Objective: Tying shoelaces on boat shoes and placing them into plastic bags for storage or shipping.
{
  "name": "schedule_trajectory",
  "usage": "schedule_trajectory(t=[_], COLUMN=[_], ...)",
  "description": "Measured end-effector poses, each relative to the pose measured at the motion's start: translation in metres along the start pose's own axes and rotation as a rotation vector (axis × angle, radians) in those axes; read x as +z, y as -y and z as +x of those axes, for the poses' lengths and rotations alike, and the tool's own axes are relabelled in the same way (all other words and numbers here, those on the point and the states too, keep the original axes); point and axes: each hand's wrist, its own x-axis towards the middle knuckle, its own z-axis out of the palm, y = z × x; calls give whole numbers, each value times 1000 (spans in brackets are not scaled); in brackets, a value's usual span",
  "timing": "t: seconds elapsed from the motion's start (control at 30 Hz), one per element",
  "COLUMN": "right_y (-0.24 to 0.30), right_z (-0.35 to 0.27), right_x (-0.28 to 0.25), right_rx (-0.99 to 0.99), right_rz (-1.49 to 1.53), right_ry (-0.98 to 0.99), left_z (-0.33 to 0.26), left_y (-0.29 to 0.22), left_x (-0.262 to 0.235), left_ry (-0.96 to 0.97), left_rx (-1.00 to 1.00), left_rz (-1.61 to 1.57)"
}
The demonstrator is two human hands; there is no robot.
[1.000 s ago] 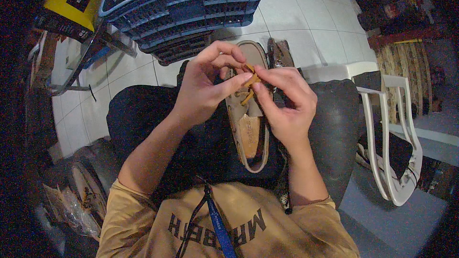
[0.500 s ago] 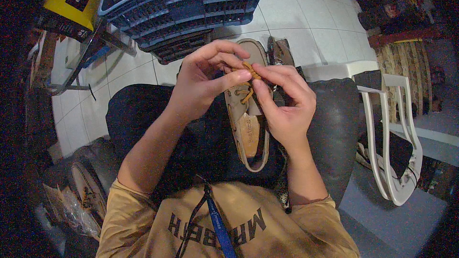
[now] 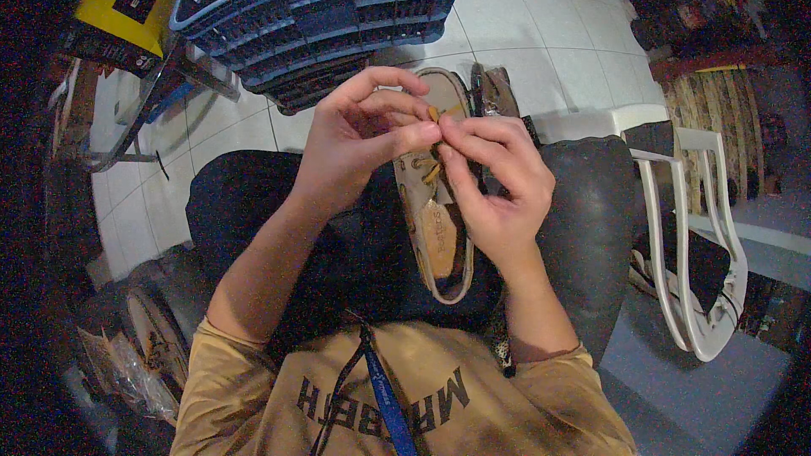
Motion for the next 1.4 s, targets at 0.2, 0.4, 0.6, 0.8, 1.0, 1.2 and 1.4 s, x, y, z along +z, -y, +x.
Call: schedule_trajectory(t=[0.2, 0.4, 0.6, 0.8, 1.0, 1.2, 1.4], right_y=[-6, 2, -5, -6, -5, -1, 6], right_z=[3, -2, 10, 24, 41, 41, 36], right_x=[-2, 1, -12, -21, -32, -28, -18], right_rx=[-140, 152, 345, 364, 490, 232, 196], right_rz=[-69, 194, 326, 429, 535, 252, 88], right_ry=[4, -31, 59, 208, 441, 373, 207], left_z=[2, 4, 2, 3, 4, 4, 4], left_y=[2, 14, 9, 3, 7, 1, 7], left_x=[1, 0, -2, -2, -10, -7, -8], left_ry=[47, 111, 117, 117, 169, 142, 138], left_rx=[24, 129, 86, 51, 69, 76, 98], left_rz=[-52, -105, -76, -37, 13, 46, 32])
